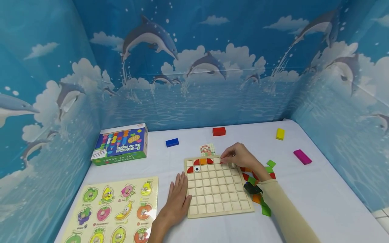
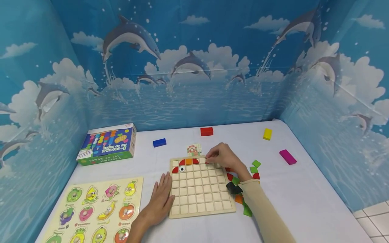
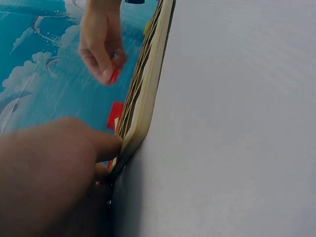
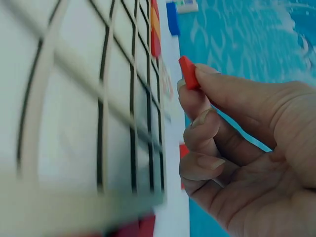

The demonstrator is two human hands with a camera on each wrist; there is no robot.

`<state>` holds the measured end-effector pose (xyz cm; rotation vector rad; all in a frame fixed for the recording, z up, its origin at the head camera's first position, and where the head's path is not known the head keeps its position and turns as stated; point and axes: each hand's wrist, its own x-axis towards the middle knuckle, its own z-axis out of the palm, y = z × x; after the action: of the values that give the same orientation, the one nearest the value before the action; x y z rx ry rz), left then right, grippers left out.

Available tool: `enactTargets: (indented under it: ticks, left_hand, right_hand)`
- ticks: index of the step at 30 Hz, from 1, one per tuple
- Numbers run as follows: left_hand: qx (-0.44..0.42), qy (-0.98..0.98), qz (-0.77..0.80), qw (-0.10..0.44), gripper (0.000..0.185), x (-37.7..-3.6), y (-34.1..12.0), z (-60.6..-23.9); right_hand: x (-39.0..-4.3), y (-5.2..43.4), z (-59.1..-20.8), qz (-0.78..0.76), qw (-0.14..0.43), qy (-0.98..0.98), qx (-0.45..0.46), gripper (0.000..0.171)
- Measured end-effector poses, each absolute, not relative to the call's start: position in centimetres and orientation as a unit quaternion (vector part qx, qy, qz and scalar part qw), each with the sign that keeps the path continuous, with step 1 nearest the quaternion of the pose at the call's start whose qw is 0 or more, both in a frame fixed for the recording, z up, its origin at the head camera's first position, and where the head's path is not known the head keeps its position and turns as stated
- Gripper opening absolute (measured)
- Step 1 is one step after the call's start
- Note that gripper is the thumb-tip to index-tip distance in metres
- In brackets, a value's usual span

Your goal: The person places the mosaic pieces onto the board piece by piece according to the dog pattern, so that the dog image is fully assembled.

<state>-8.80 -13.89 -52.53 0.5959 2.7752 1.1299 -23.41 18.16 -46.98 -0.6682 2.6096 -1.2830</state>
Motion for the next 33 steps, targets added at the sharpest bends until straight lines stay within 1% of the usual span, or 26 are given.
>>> enactTargets:
  ticks: [3, 7, 15, 26, 33]
  left_hand:
    - [0.197, 0.912, 0.359, 0.035, 0.071, -8.9, -13.9, -53.0]
    - [0.193, 0.917, 0.347, 0.038, 0.072, -9.0, -13.9, -53.4]
    - [0.179, 0.923, 0.335, 0.063, 0.072, -9.3, -14.0, -53.7]
    - [0.182, 0.92, 0.341, 0.057, 0.072, -9.2, -13.8, -53.4]
    - [0.185, 0.92, 0.341, 0.048, 0.071, -9.1, -13.9, -53.3]
  right_hand:
    - [-23.1, 16.7, -47.0, -0.443, 0.087, 0.862, -0.232, 0.007]
    - [-22.8, 14.8, -47.5, -0.456, 0.088, 0.848, -0.257, 0.007]
    - [-22.9, 12.1, -48.6, -0.458, 0.058, 0.832, -0.307, 0.005]
    - [-22.6, 11.2, -49.1, -0.432, 0.034, 0.845, -0.314, 0.005]
    - [-22.6, 11.0, -48.7, -0.419, 0.05, 0.855, -0.301, 0.004]
